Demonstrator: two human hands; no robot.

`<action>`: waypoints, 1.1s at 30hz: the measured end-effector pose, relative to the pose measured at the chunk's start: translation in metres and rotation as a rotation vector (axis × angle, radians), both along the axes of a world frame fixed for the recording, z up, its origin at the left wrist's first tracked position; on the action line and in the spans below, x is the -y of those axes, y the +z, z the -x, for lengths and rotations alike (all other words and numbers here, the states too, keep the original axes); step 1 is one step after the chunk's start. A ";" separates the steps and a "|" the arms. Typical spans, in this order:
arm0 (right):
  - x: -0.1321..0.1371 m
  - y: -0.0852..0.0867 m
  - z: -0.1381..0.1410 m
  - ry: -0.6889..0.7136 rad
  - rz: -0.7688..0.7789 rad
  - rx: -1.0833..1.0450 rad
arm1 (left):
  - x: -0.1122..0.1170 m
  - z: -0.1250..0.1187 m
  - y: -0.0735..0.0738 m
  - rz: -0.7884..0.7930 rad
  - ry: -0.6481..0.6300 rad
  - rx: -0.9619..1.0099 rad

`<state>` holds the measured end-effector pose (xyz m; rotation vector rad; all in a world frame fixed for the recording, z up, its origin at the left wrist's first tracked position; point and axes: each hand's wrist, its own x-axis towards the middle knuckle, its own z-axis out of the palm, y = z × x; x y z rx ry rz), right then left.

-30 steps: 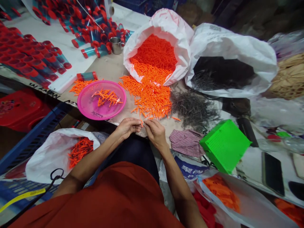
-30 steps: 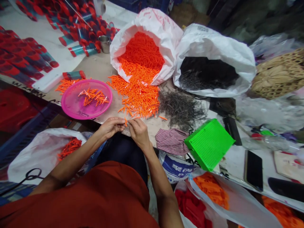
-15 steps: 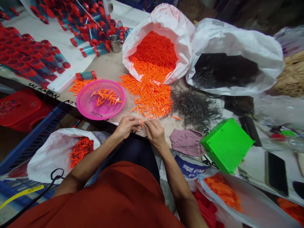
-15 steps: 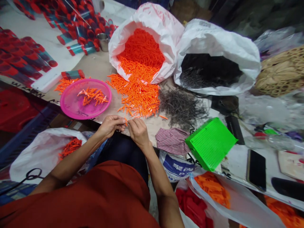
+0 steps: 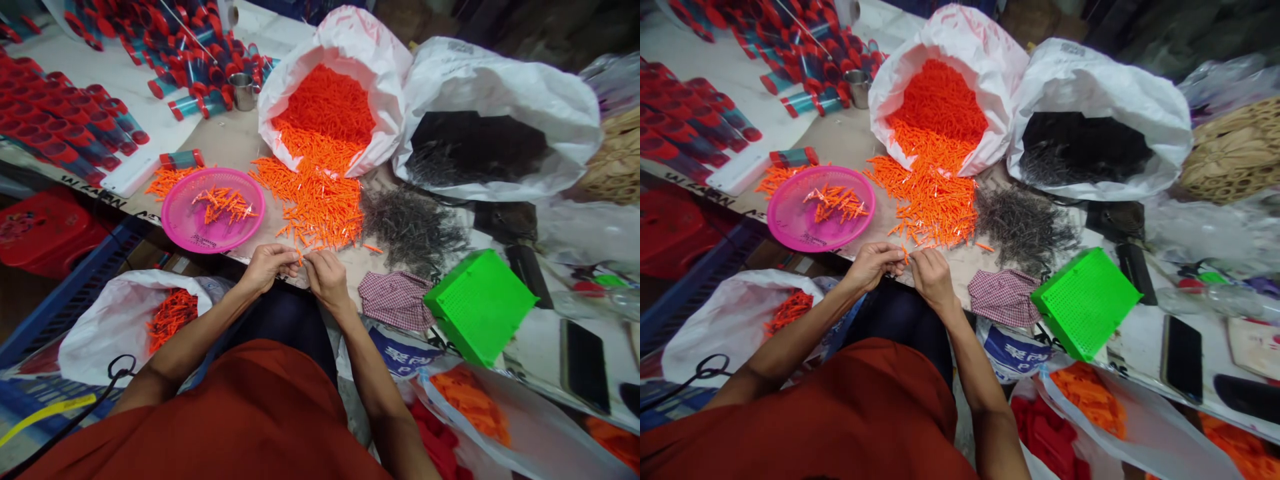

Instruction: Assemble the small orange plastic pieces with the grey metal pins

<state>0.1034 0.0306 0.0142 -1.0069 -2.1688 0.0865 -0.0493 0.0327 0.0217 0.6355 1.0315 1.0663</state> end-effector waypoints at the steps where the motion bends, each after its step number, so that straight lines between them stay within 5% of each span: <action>1: 0.000 0.000 0.000 -0.001 0.006 0.002 | 0.000 0.000 0.000 -0.007 0.006 -0.004; 14: 0.002 -0.001 0.003 -0.029 0.013 -0.038 | 0.002 0.001 0.005 -0.065 -0.009 -0.073; 28: 0.009 0.006 0.011 -0.093 0.252 -0.269 | 0.002 0.003 0.005 -0.037 -0.018 -0.007; 33: 0.008 0.008 0.008 -0.060 0.138 -0.109 | 0.001 0.003 0.005 -0.053 -0.024 -0.001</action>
